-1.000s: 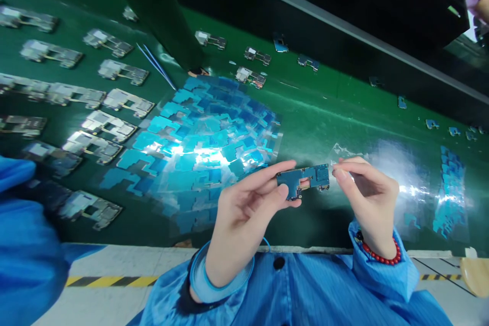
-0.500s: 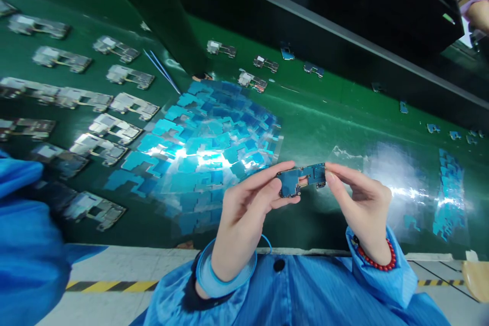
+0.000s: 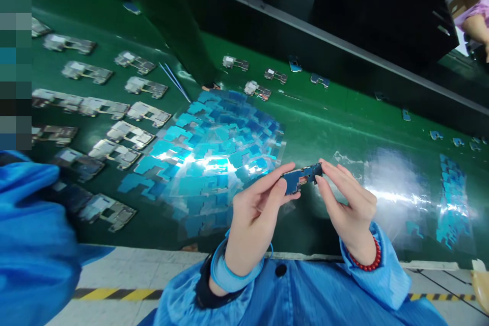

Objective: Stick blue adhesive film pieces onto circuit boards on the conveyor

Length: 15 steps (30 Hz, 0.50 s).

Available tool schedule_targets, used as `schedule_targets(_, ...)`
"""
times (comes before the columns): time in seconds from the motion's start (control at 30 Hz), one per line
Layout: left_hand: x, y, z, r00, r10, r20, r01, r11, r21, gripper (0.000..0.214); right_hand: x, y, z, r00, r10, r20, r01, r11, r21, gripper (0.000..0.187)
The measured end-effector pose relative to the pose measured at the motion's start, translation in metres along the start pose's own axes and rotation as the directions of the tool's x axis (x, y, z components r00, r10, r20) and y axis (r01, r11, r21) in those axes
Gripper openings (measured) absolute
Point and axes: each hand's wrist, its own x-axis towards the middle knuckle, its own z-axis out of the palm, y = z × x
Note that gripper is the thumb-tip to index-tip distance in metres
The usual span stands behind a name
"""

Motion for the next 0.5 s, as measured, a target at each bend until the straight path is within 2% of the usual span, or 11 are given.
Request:
schedule_targets(0.1,0.0001,-0.0010,0.0001,1.000,-0.002,-0.026,0.002,1.000,0.021,0.018,-0.0012,0.0012,0.0025,1.000,0.007,-0.003,-0.007,1.000,0.008,0.032)
schedule_targets(0.23,0.0001,-0.0016,-0.0008,0.999,0.001,-0.039,0.001,0.998,0.058,0.026,-0.0009,0.0039,0.0055,0.998,-0.064,0.003,0.064,0.998,-0.014,0.033)
schedule_targets(0.4,0.0025,-0.0032,-0.0026,0.999,0.004,-0.047,0.001,0.995,0.095,0.036,-0.0008,0.0061,0.0072,0.997,-0.077,-0.008,0.077,0.996,0.037,0.033)
schedule_targets(0.5,0.0036,-0.0043,-0.0040,0.999,0.006,-0.041,-0.002,0.996,0.091,0.036,-0.0009,0.0060,0.0073,1.000,-0.015,0.009,0.014,0.994,0.112,0.028)
